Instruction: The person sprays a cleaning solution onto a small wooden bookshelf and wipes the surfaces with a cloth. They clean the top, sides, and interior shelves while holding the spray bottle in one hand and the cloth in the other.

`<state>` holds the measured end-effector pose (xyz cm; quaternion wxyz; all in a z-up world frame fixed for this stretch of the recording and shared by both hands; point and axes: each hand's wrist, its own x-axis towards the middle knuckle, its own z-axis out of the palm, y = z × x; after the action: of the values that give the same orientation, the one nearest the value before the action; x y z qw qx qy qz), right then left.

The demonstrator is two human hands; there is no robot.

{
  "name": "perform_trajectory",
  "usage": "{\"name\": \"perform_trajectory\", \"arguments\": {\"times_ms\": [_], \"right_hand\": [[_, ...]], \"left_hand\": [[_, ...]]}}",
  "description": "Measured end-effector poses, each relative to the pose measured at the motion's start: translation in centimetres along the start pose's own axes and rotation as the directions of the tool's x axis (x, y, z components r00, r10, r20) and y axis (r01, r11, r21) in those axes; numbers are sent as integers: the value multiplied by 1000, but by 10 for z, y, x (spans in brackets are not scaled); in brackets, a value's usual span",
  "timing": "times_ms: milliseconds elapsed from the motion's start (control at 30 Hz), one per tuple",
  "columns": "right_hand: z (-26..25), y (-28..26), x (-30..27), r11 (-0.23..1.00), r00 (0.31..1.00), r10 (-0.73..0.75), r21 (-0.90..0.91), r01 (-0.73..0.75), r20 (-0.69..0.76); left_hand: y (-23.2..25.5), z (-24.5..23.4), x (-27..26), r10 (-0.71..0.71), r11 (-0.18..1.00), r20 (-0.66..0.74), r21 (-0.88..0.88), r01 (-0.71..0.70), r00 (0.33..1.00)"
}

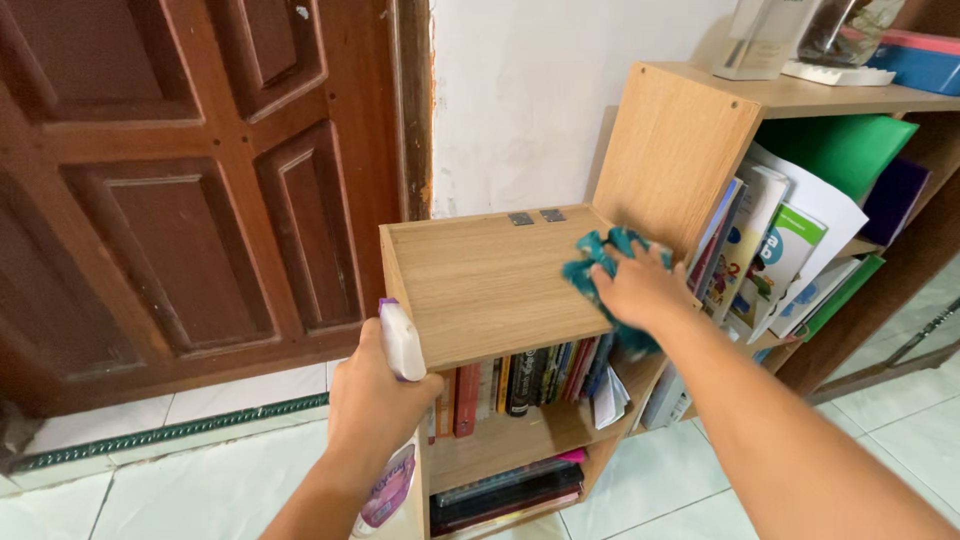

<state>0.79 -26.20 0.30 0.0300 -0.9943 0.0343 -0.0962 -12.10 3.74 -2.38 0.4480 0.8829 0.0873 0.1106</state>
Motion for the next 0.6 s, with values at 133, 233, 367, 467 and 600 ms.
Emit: {"name": "perform_trajectory", "arguments": {"times_ms": [133,233,367,467,600], "right_hand": [[13,-62,21,995,999,18,94,-21,34],[14,-123,-5,957,968,-249,151,247,-1],[18,-111,-57,919,926,-378,116,377,-17],[7,-55,-46,987,991,-107,130,96,82],[-7,-22,18,987,988,151,50,-152,27]], "left_hand": [[-1,0,6,13,999,11,37,-14,1000],[-5,0,7,10,998,23,55,-11,1000],[-11,5,10,81,997,1,13,-81,997],[-10,4,15,72,997,15,-11,-72,997],[-13,5,15,74,997,19,3,-74,997]]}}
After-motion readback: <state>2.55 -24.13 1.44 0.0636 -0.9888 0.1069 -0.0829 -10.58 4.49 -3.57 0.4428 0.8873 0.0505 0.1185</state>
